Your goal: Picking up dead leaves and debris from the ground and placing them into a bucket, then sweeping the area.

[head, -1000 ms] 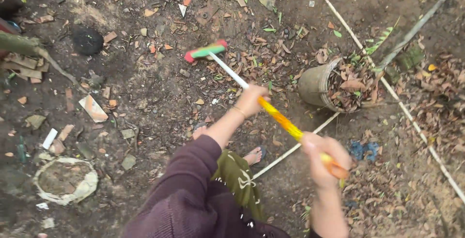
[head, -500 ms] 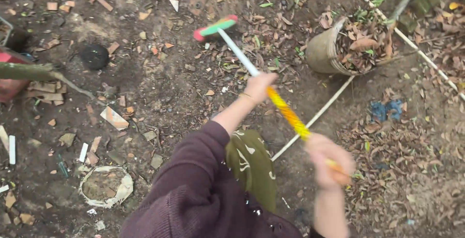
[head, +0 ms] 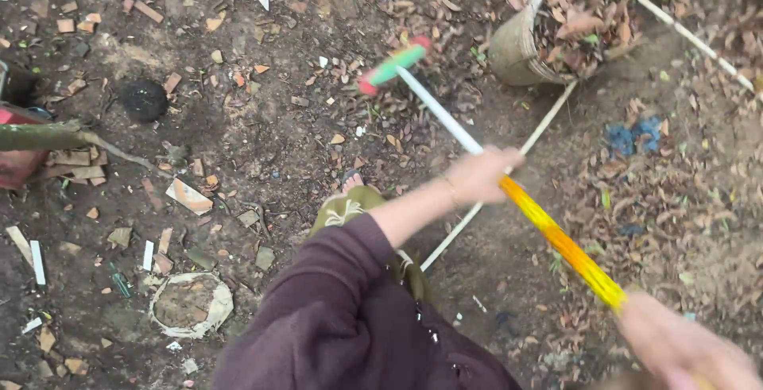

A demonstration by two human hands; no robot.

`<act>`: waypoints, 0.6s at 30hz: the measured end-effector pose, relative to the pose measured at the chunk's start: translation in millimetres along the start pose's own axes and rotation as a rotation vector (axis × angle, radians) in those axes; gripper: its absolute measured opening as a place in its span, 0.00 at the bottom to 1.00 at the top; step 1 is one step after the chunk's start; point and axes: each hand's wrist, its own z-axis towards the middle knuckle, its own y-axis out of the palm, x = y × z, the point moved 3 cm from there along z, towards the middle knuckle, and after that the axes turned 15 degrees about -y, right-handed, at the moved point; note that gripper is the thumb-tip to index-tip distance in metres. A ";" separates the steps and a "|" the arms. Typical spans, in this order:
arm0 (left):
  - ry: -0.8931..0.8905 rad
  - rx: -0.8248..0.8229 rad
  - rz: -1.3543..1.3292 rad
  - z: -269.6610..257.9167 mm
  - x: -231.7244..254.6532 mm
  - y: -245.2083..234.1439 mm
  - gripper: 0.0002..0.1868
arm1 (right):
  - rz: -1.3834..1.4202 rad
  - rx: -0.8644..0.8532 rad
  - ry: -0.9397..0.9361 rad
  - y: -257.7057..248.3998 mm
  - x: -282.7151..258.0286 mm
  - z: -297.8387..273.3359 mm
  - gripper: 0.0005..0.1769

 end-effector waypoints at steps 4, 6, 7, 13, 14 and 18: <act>-0.032 -0.023 0.165 24.4 -121.7 39.1 0.17 | 0.229 0.135 -0.057 135.4 33.6 -8.5 0.02; -0.130 -0.061 0.260 29.4 -149.6 75.5 0.16 | 0.285 0.162 -0.065 151.5 42.2 -11.4 0.05; -0.094 -0.120 0.232 28.8 -138.3 92.2 0.20 | 0.322 0.148 -0.069 143.3 38.2 -12.4 0.09; -0.013 -0.135 0.185 9.4 -23.6 101.0 0.12 | 0.038 -0.024 -0.146 78.3 -47.2 -12.3 0.07; -0.042 -0.146 0.156 -8.2 20.9 71.3 0.14 | -0.146 -0.123 -0.201 62.1 -65.0 -14.5 0.05; -0.096 -0.132 0.062 -31.6 25.2 44.7 0.17 | -0.013 0.222 -0.085 76.5 -60.8 -41.9 0.03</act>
